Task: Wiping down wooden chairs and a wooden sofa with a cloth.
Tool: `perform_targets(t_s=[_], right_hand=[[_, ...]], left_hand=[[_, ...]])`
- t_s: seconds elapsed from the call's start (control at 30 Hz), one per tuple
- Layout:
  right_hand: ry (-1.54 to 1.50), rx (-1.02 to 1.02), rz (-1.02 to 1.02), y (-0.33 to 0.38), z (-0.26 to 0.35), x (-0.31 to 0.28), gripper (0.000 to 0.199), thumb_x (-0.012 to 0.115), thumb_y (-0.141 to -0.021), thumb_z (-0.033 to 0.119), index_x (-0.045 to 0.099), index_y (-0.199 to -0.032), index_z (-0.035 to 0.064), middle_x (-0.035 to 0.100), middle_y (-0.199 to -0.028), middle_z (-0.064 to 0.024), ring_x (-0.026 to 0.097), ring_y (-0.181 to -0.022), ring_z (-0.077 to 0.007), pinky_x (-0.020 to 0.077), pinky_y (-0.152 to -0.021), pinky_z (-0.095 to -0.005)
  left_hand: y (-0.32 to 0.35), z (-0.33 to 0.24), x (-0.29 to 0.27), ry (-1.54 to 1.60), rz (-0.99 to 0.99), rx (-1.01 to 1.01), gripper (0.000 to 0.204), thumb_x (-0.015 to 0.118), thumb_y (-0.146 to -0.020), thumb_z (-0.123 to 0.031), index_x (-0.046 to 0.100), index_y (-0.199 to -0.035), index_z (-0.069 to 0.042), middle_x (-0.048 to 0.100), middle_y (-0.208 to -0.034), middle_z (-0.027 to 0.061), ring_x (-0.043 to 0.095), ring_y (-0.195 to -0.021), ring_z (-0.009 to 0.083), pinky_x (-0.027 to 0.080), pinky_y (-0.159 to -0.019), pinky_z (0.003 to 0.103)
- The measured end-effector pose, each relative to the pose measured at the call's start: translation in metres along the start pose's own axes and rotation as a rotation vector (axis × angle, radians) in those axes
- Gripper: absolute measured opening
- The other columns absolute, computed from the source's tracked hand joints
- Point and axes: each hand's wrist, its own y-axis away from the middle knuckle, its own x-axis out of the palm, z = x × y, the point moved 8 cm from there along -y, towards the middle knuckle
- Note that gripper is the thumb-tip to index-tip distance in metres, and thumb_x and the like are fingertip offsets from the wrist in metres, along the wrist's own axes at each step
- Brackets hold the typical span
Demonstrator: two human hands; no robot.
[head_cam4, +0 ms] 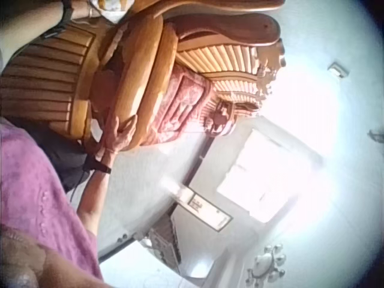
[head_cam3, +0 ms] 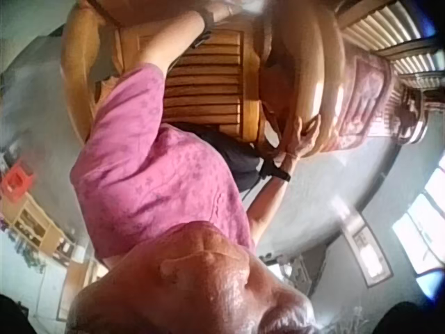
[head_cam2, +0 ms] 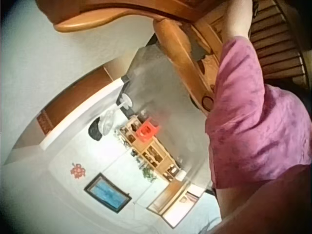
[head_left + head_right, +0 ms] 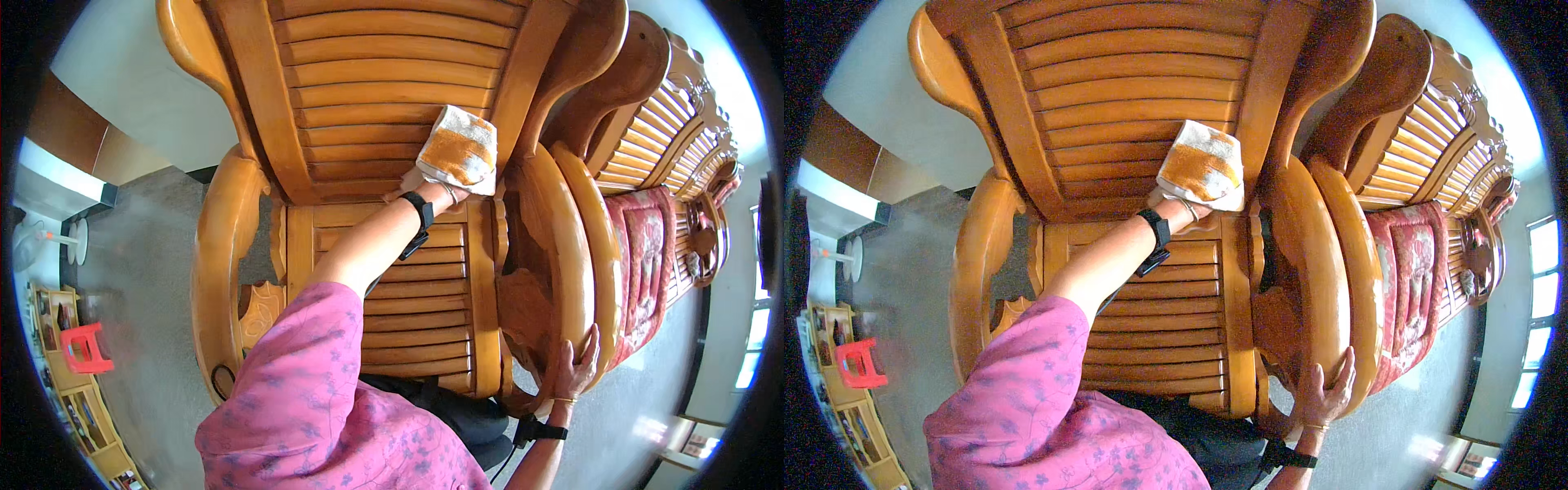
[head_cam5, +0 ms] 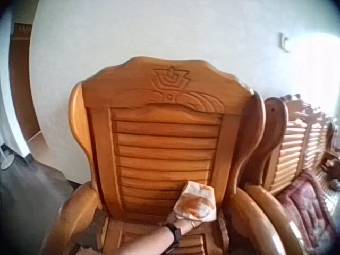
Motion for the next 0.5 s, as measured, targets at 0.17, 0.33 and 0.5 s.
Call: perform_targets(t_s=[0.17,0.33,0.5], right_hand=[[-0.003,0.012,-0.007,0.0,0.005,-0.003,0.071,0.066,-0.084,0.042,0.045,-0.14,0.0053,0.056,-0.126,-0.0218,0.053,-0.118,-0.0386,0.0408,-0.1,-0.0463],[-0.019,0.008,-0.006,0.001,0.003,-0.002,0.067,0.066,-0.084,0.036,0.045,-0.14,0.006,0.056,-0.127,-0.0212,0.053,-0.118,-0.0379,0.0412,-0.1,-0.0457],[0.004,0.005,-0.006,0.003,-0.003,-0.002,0.061,0.066,-0.085,0.025,0.046,-0.141,0.0096,0.057,-0.127,-0.0185,0.054,-0.117,-0.0336,0.0421,-0.098,-0.0423]], left_hand=[[0.02,0.015,-0.038,-0.039,-0.049,0.018,0.07,0.062,-0.086,-0.055,0.042,-0.139,-0.013,0.049,-0.139,0.0092,0.042,-0.13,0.0279,0.032,-0.112,0.043],[0.083,0.062,-0.125,-0.337,-0.162,-0.019,0.068,0.059,-0.087,-0.056,0.043,-0.139,-0.014,0.048,-0.141,0.0084,0.04,-0.133,0.0285,0.028,-0.115,0.043],[0.123,0.075,-0.205,-0.834,-0.193,-0.035,0.065,0.061,-0.082,-0.052,0.052,-0.132,-0.011,0.052,-0.135,0.0141,0.044,-0.128,0.0335,0.031,-0.111,0.045]])
